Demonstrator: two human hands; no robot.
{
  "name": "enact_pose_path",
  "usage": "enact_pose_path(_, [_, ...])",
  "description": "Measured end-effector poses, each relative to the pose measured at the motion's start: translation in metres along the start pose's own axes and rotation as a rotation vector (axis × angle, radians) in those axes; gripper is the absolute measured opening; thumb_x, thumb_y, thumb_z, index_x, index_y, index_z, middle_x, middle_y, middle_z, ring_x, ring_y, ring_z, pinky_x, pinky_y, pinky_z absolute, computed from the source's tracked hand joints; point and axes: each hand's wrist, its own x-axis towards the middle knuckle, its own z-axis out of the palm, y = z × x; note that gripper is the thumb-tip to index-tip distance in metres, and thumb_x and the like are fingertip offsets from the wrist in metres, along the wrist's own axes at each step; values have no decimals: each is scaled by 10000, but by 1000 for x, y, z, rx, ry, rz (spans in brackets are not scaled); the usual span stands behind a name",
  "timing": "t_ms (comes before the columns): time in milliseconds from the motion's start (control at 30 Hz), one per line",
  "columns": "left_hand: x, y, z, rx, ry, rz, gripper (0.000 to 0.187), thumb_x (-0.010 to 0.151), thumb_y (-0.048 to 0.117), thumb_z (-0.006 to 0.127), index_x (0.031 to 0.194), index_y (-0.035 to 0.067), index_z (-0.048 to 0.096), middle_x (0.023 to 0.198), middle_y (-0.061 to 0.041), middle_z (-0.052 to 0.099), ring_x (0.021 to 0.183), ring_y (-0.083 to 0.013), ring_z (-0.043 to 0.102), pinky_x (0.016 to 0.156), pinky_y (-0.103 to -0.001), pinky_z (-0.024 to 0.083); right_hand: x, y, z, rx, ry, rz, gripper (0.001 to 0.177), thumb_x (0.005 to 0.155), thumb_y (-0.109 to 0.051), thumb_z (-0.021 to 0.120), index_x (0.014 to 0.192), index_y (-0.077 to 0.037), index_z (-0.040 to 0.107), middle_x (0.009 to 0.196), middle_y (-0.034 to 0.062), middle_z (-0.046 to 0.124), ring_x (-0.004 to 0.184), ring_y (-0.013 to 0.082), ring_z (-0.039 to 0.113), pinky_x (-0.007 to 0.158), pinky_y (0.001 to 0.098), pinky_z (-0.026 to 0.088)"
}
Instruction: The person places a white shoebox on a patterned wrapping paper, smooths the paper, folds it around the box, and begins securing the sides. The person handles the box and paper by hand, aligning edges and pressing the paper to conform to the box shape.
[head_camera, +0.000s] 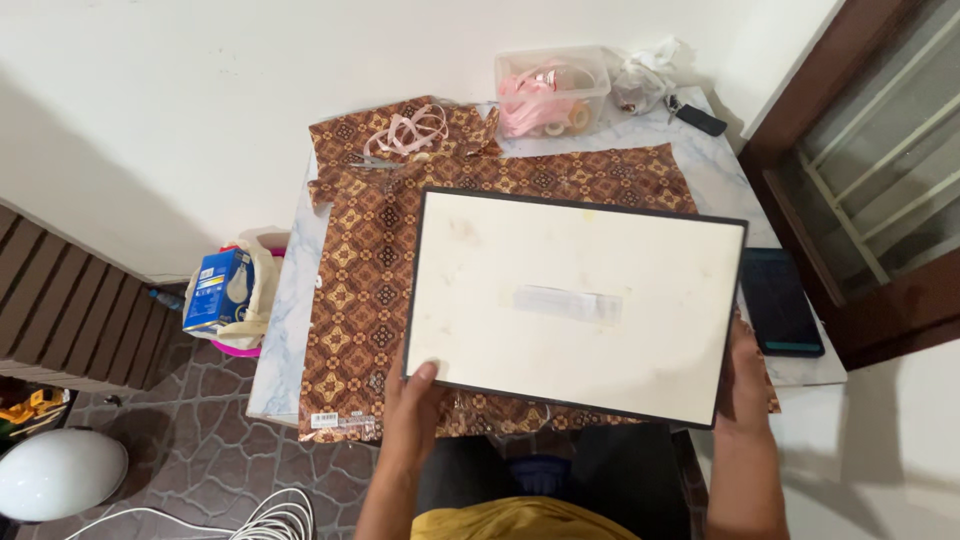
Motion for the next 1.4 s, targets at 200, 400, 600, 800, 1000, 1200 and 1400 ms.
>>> enact_pose_path(200, [-4,14,-11,-36,212,-13,654,912,314,619,1458,-11,462,1286,-215,626,1187,-320,627,990,-507,518,3,-10,4,-554,-318,93,1264,658,-572,889,1586,59,307,1592,267,421,1486,377,362,1157,513,325])
enact_pose_path(400, [26,58,-32,476,325,128,616,1044,443,442,1479,8,476,1419,-167,575,1336,-273,524,1121,-435,373,41,-6,103,-521,-58,279,1198,682,-457,862,1593,-63,191,1545,177,381,1434,337,414,1127,517,388])
enact_pose_path(600, [82,86,-29,451,251,135,701,1023,498,487,1481,-33,487,1476,-167,585,1395,-283,513,1153,-380,364,101,4,184,-449,-26,174,629,975,-424,553,1444,-17,453,1329,196,595,1269,316,567,1054,525,460])
enact_pose_path(800, [141,124,-59,718,167,114,805,1011,558,447,1543,-41,369,1461,-235,543,1395,-297,492,1136,-392,381,142,16,224,-518,-191,338,664,990,-512,449,1508,-106,360,1479,122,518,1391,236,487,1134,505,389])
enact_pose_path(1000, [222,149,-70,622,196,171,829,1024,546,484,1559,-43,250,1462,-254,500,1343,-311,523,1114,-386,401,209,46,259,-562,-175,240,704,967,-545,428,1531,-132,342,1506,149,467,1390,296,485,1115,531,415])
enact_pose_path(1200, [281,156,-52,593,248,290,639,1060,483,444,1510,31,411,1130,-238,606,990,-341,643,866,-429,508,263,74,279,-467,-227,56,737,1018,-598,388,1579,-139,256,1575,162,374,1466,287,397,1180,517,378])
enact_pose_path(1400, [321,137,-73,624,147,365,640,1092,496,422,1520,19,397,1326,-224,627,1253,-279,635,1040,-380,523,284,96,270,-664,-204,129,811,1006,-641,336,1652,-201,122,1715,111,146,1551,313,213,1174,577,297])
